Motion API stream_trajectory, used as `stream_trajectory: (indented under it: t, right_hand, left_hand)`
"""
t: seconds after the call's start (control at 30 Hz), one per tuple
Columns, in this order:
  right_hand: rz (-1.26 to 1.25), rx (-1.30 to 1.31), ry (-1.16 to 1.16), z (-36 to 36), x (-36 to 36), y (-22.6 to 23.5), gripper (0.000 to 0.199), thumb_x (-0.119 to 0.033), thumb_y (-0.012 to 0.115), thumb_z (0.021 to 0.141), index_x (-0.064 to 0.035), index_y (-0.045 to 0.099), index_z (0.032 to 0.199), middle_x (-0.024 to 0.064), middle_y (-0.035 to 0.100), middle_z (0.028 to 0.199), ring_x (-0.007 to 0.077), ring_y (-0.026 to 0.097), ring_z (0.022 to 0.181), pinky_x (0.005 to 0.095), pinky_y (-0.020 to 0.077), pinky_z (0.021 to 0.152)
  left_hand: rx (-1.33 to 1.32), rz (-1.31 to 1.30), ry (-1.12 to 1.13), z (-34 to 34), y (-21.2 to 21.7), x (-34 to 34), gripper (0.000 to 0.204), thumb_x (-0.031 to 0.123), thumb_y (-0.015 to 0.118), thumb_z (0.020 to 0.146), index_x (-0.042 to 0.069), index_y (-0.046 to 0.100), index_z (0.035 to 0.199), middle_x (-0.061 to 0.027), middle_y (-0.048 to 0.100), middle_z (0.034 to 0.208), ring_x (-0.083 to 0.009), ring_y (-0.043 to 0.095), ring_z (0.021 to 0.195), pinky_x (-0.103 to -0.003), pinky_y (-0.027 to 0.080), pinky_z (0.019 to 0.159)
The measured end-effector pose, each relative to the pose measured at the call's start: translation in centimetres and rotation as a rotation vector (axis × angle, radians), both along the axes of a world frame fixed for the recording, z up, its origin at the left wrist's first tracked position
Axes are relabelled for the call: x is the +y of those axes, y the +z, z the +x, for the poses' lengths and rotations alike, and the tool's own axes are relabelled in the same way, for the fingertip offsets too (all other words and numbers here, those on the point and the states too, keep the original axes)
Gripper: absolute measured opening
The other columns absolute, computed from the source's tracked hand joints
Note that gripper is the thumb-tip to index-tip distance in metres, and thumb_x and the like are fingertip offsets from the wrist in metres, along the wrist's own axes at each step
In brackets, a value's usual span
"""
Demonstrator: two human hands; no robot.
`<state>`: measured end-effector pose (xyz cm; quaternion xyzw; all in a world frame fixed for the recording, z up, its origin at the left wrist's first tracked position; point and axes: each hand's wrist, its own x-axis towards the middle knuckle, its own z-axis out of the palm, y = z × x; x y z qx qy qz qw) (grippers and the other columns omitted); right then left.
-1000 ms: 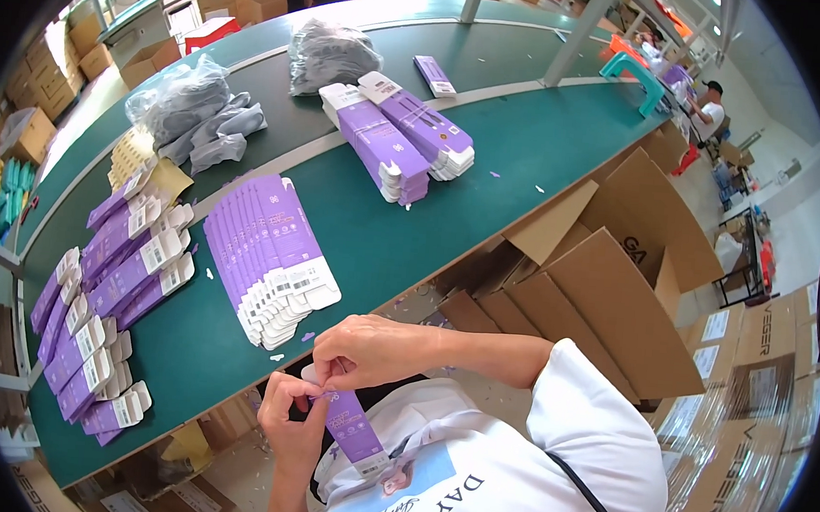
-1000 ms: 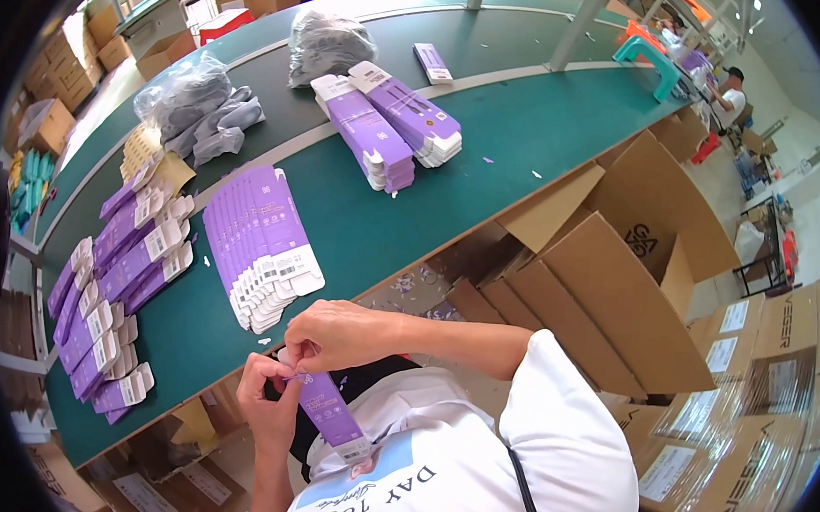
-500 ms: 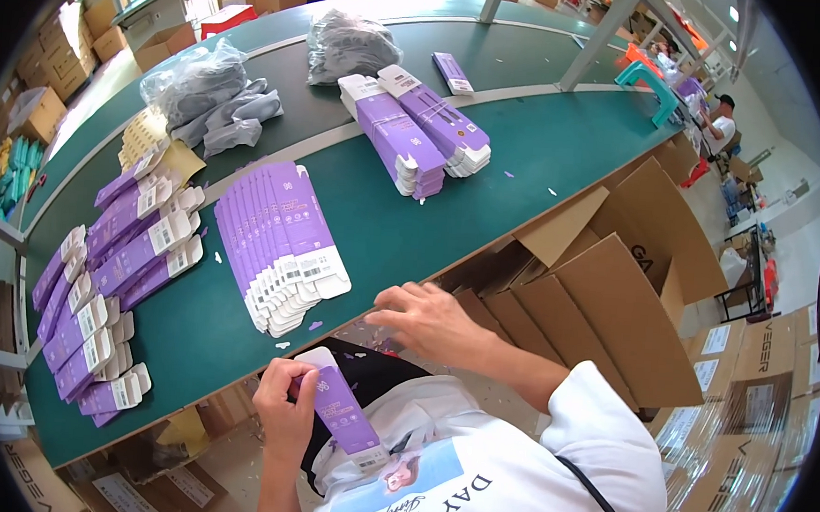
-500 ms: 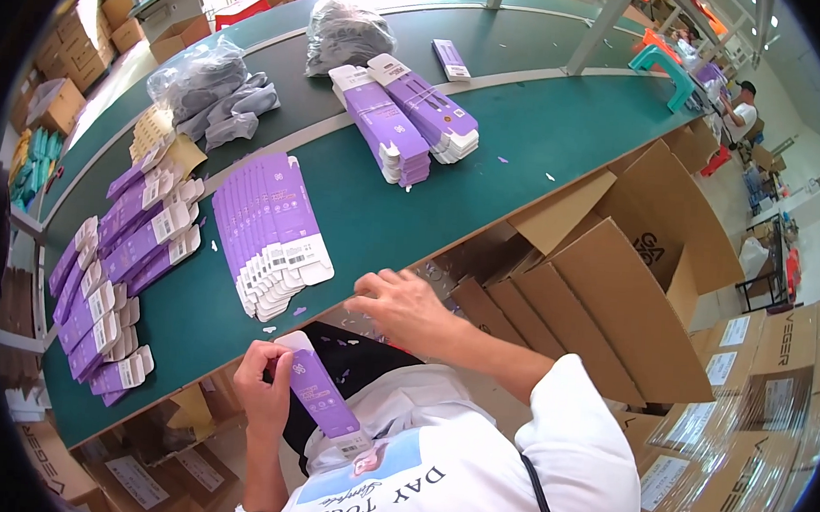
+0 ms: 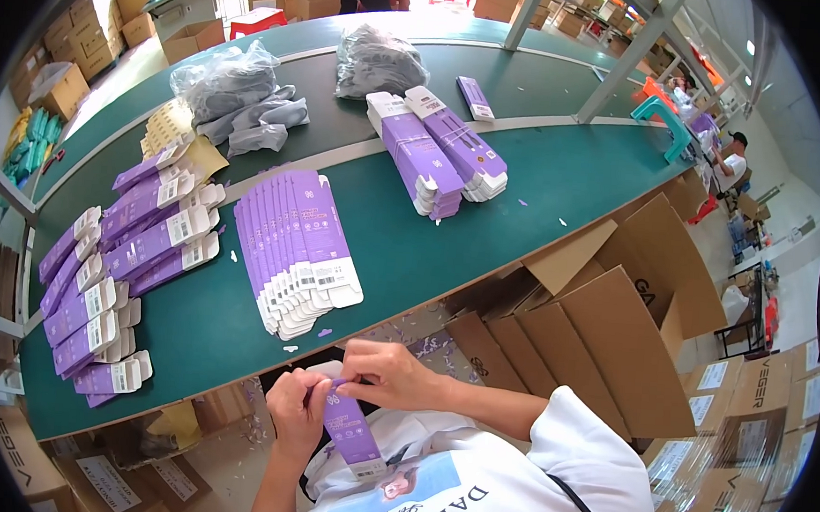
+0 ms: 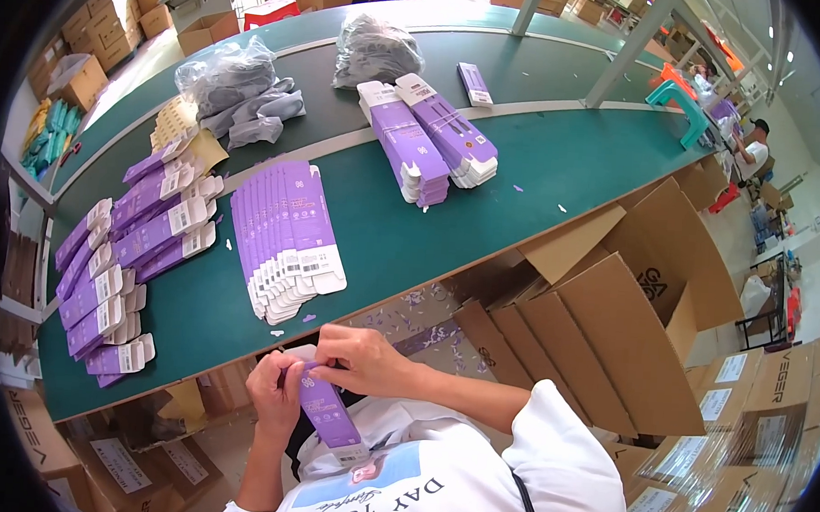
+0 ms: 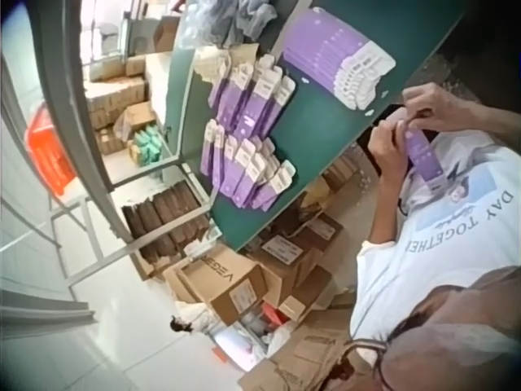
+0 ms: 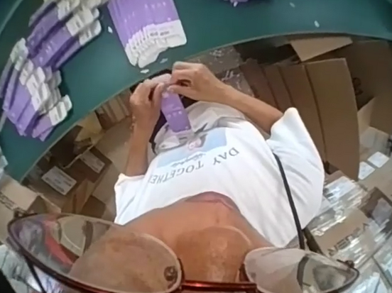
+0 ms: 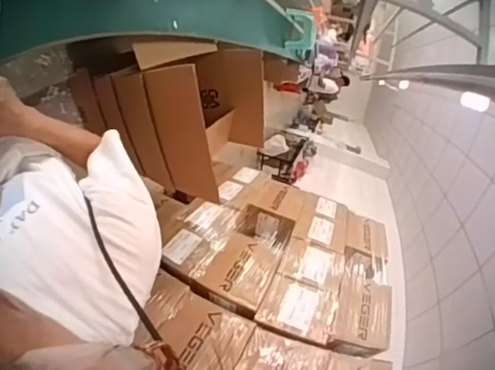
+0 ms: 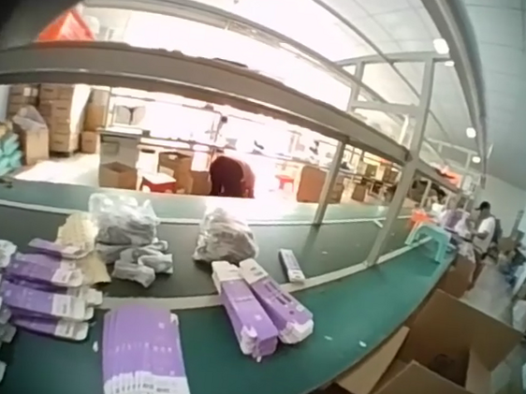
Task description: The person folds and assembles flat cardboard product boxes by hand at a manual station.
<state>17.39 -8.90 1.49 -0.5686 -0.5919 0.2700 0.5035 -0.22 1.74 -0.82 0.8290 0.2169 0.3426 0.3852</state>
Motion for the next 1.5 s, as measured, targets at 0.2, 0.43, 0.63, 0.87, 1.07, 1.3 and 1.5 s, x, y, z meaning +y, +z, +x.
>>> stream_trajectory:
  t: [0.2,0.43,0.63,0.87,1.07,1.3,1.5]
  right_hand:
    - [-0.023,0.010,0.035,-0.2,0.2,-0.5,0.016,-0.004,0.070,0.089,-0.0046,0.056,0.081,0.0029,0.050,0.079,0.0158,0.041,0.062,0.0290,0.0365,0.057]
    - [-0.016,0.024,0.030,0.0,0.4,-0.3,0.019,-0.002,0.071,0.088,-0.0041,0.055,0.078,0.0022,0.049,0.079,0.0138,0.037,0.062,0.0271,0.0323,0.055]
    - [-0.062,0.021,0.047,-0.1,0.5,-0.1,0.018,-0.002,0.070,0.088,-0.0040,0.056,0.079,0.0021,0.050,0.079,0.0137,0.039,0.062,0.0268,0.0338,0.055]
    - [-0.034,-0.032,0.052,0.1,0.1,-0.3,0.017,-0.002,0.072,0.087,-0.0043,0.057,0.079,0.0021,0.053,0.081,0.0127,0.040,0.063,0.0274,0.0351,0.055]
    - [0.000,0.018,-0.102,0.7,0.6,-1.5,0.017,-0.004,0.072,0.088,-0.0052,0.058,0.080,0.0012,0.056,0.084,0.0108,0.044,0.066,0.0249,0.0381,0.058]
    - [-0.286,0.498,0.017,0.7,1.5,-1.7,0.009,-0.009,0.070,0.093,-0.0047,0.063,0.087,0.0004,0.059,0.086,0.0092,0.050,0.072,0.0209,0.0426,0.065]
    - [-0.347,0.848,0.148,1.2,1.9,-3.1,0.009,-0.012,0.067,0.096,-0.0039,0.069,0.097,0.0011,0.064,0.089,0.0079,0.052,0.074,0.0206,0.0455,0.067]
  left_hand:
    - [-0.035,-0.207,0.053,0.0,0.3,-0.4,0.014,0.001,0.073,0.082,0.005,0.068,0.095,-0.0029,0.063,0.079,-0.0134,0.048,0.062,-0.028,0.043,0.058]
    - [-0.267,-0.657,0.140,1.1,1.7,1.1,0.022,-0.003,0.071,0.084,0.002,0.070,0.106,-0.0038,0.067,0.087,-0.0114,0.053,0.063,-0.024,0.049,0.060]
    - [-0.150,-0.882,-0.155,-0.1,1.0,2.6,0.024,-0.009,0.067,0.085,0.000,0.071,0.107,-0.0071,0.069,0.095,-0.0121,0.060,0.071,-0.020,0.054,0.065]
    - [-0.168,-0.881,-0.258,-0.4,0.2,3.0,0.022,-0.013,0.065,0.084,0.000,0.073,0.100,-0.0098,0.071,0.101,-0.0120,0.063,0.078,-0.020,0.055,0.066]
    - [-0.052,-0.881,-0.278,-0.4,1.5,3.0,0.018,-0.012,0.065,0.084,-0.002,0.074,0.097,-0.0109,0.072,0.103,-0.0129,0.063,0.077,-0.020,0.053,0.066]
    - [-0.104,-0.767,-0.341,-0.6,0.9,3.0,0.016,-0.010,0.065,0.085,-0.004,0.073,0.098,-0.0105,0.072,0.101,-0.0135,0.061,0.075,-0.020,0.050,0.065]
    - [-0.065,-0.686,-0.278,-0.4,0.6,2.1,0.014,-0.008,0.065,0.085,-0.004,0.073,0.097,-0.0099,0.071,0.101,-0.0134,0.060,0.078,-0.021,0.048,0.067]
